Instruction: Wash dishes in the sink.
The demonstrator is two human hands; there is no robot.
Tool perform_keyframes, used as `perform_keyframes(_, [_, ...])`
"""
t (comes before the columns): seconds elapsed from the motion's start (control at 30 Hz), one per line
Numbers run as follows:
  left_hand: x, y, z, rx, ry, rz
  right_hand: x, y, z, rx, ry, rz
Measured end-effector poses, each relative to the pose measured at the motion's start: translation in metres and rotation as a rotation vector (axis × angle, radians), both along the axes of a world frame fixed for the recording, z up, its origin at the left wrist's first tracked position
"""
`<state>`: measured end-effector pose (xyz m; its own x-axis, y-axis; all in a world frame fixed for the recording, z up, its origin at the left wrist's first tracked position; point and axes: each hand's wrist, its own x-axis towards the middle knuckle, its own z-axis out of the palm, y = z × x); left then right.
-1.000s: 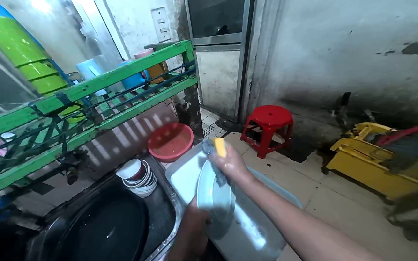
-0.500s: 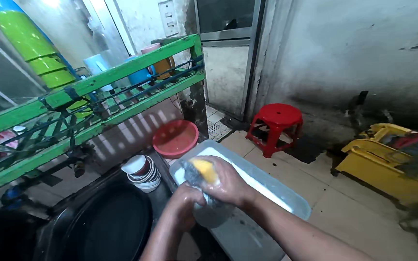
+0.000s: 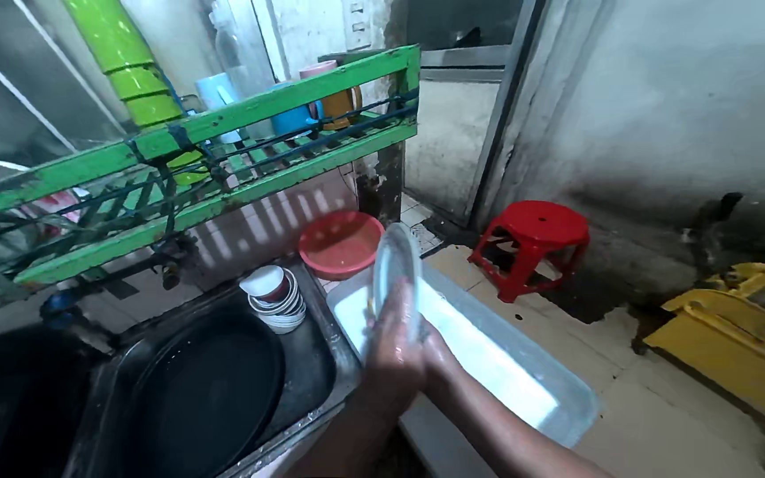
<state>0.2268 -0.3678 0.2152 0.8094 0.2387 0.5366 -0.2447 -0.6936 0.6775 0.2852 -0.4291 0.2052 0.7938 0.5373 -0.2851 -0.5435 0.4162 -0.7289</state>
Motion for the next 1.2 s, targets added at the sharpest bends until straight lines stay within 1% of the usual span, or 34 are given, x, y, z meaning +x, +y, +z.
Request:
perform_keyframes(0.03, [-0.004, 0.012, 0.002, -0.162, 0.072, 0.061, 0.005, -0.008, -0.002, -0.202, -0.088, 0.049])
perform_keyframes(0.07, [-0.010, 0.030, -0.002, -0.236, 0.104, 0.144, 0.012, -0.019, -0.003, -0.415, -0.200, 0.138])
perform_keyframes(0.1, [-0.019, 0.051, -0.008, -0.245, 0.151, 0.235, 0.022, -0.032, -0.005, -0.632, -0.339, 0.255])
perform_keyframes(0.13, [-0.029, 0.074, -0.014, -0.213, 0.266, 0.346, 0.033, -0.047, -0.008, -0.844, -0.492, 0.372])
perform_keyframes(0.2, [-0.054, 0.122, -0.041, -0.073, 0.520, 0.567, 0.048, -0.077, -0.019, -1.190, -0.848, 0.540])
perform_keyframes(0.23, [-0.066, 0.144, -0.059, -0.043, 0.608, 0.652, 0.052, -0.091, -0.027, -1.312, -1.001, 0.572])
perform_keyframes(0.27, [-0.076, 0.164, -0.074, -0.036, 0.680, 0.713, 0.054, -0.101, -0.034, -1.401, -1.097, 0.600])
perform_keyframes(0.3, [-0.082, 0.178, -0.084, -0.031, 0.726, 0.744, 0.054, -0.106, -0.038, -1.462, -1.126, 0.635])
perform_keyframes(0.33, [-0.079, 0.186, -0.085, -0.023, 0.740, 0.729, 0.054, -0.108, -0.040, -1.509, -1.103, 0.684])
perform_keyframes(0.37, [-0.068, 0.183, -0.076, 0.005, 0.715, 0.672, 0.054, -0.109, -0.040, -1.532, -1.072, 0.721])
perform_keyframes(0.4, [-0.053, 0.171, -0.060, 0.047, 0.692, 0.582, 0.054, -0.108, -0.041, -1.538, -1.040, 0.741])
perform_keyframes(0.43, [-0.037, 0.151, -0.040, 0.097, 0.697, 0.446, 0.054, -0.106, -0.041, -1.532, -1.005, 0.746])
perform_keyframes(0.47, [-0.021, 0.126, -0.021, 0.144, 0.731, 0.254, 0.057, -0.103, -0.041, -1.522, -0.961, 0.734])
perform_keyframes(0.5, [-0.007, 0.100, -0.006, 0.170, 0.769, -0.006, 0.060, -0.101, -0.037, -1.503, -0.898, 0.708])
perform_keyframes(0.53, [0.006, 0.074, 0.000, 0.198, 0.783, -0.304, 0.063, -0.100, -0.034, -1.470, -0.832, 0.653])
perform_keyframes(0.57, [0.020, 0.048, -0.005, 0.254, 0.770, -0.563, 0.065, -0.101, -0.031, -1.419, -0.788, 0.561])
perform_keyframes(0.6, [0.033, 0.022, -0.009, 0.318, 0.863, -0.724, 0.066, -0.104, -0.030, -1.356, -0.770, 0.445])
perform_keyframes(0.63, [0.045, 0.000, -0.014, 0.373, 0.977, -0.760, 0.065, -0.106, -0.029, -1.281, -0.773, 0.321])
perform_keyframes(0.7, [0.067, -0.029, -0.039, 0.554, 1.102, -0.614, 0.062, -0.109, -0.028, -1.144, -0.810, 0.135])
perform_keyframes(0.73, [0.076, -0.037, -0.053, 0.594, 1.144, -0.524, 0.059, -0.110, -0.027, -1.101, -0.820, 0.077])
perform_keyframes(0.8, [0.086, -0.045, -0.062, 0.606, 1.225, -0.421, 0.056, -0.111, -0.026, -1.041, -0.844, -0.005])
perform_keyframes(0.87, [0.086, -0.048, -0.060, 0.614, 1.197, -0.397, 0.056, -0.114, -0.024, -1.025, -0.834, -0.009])
perform_keyframes(0.9, [0.083, -0.048, -0.061, 0.559, 1.150, -0.360, 0.056, -0.115, -0.024, -1.028, -0.823, 0.010])
perform_keyframes(0.93, [0.080, -0.047, -0.064, 0.426, 1.106, -0.294, 0.057, -0.115, -0.023, -1.028, -0.813, 0.025])
perform_keyframes(1.0, [0.082, -0.042, -0.069, 0.032, 1.015, -0.141, 0.058, -0.117, -0.022, -1.003, -0.797, 0.019])
perform_keyframes(1.03, [0.084, -0.038, -0.064, -0.088, 0.993, -0.115, 0.058, -0.117, -0.023, -0.982, -0.794, -0.001])
perform_keyframes(1.1, [0.086, -0.029, -0.054, -0.255, 1.026, -0.139, 0.060, -0.119, -0.023, -0.945, -0.786, -0.023])
perform_keyframes(1.17, [0.084, -0.022, -0.053, -0.400, 1.076, -0.193, 0.060, -0.120, -0.024, -0.938, -0.758, -0.012])
perform_keyframes(1.2, [0.083, -0.020, -0.054, -0.428, 1.097, -0.225, 0.061, -0.120, -0.025, -0.939, -0.745, -0.011])
